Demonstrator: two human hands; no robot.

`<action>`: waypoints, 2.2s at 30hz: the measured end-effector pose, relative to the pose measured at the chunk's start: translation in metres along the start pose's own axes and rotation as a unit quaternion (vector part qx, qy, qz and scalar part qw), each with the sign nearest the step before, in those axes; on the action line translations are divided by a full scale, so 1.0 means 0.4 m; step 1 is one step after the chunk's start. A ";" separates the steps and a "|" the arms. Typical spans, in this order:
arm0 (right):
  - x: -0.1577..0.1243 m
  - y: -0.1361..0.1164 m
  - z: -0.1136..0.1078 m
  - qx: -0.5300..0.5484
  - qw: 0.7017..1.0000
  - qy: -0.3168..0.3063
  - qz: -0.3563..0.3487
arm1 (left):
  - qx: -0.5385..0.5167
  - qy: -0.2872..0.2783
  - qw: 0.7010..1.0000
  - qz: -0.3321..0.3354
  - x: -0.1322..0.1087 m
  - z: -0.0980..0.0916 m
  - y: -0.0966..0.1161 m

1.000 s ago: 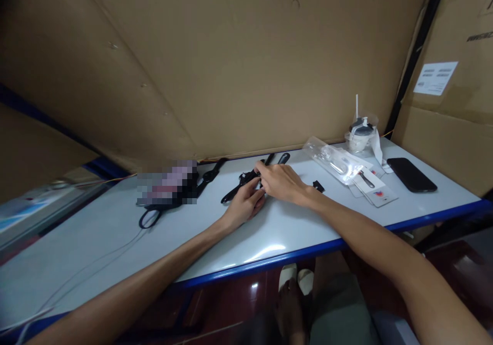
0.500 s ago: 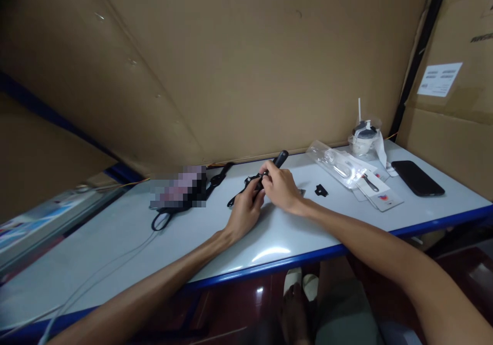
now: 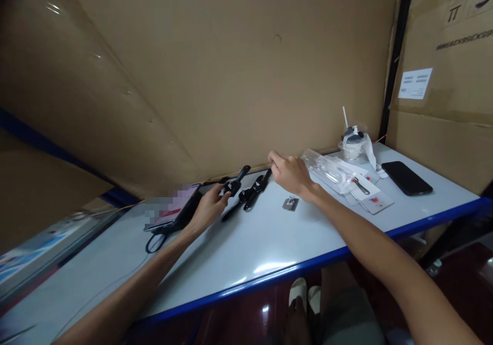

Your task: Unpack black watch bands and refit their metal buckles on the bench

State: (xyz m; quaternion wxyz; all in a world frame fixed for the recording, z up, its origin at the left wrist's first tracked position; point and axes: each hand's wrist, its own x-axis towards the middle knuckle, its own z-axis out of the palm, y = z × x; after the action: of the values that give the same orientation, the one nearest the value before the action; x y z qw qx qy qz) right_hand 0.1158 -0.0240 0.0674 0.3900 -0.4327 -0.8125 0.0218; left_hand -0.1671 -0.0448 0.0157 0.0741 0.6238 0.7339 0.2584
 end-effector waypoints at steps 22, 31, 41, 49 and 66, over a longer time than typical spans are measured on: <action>0.019 0.076 -0.104 -0.191 0.854 -0.457 0.156 | 0.176 -0.060 0.981 0.047 -0.036 0.023 0.029; 0.014 0.065 -0.084 -0.150 0.805 -0.532 0.216 | 0.168 0.001 0.982 0.089 -0.024 0.028 0.007; 0.011 0.043 -0.085 -0.126 0.809 -0.537 0.203 | 0.284 -0.077 0.956 0.001 0.017 0.018 -0.041; 0.010 0.034 -0.088 -0.124 0.806 -0.540 0.206 | 0.233 0.003 0.972 0.023 0.007 -0.005 -0.043; 0.013 0.040 -0.084 -0.121 0.799 -0.549 0.215 | 0.209 -0.054 0.976 -0.001 0.009 0.005 -0.054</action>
State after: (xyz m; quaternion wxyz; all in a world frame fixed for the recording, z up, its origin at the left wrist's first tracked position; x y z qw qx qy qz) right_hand 0.1469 -0.0204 0.0880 -0.1917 -0.5555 -0.7727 0.2402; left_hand -0.1859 -0.0428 0.0047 -0.0180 0.6377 0.7674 0.0649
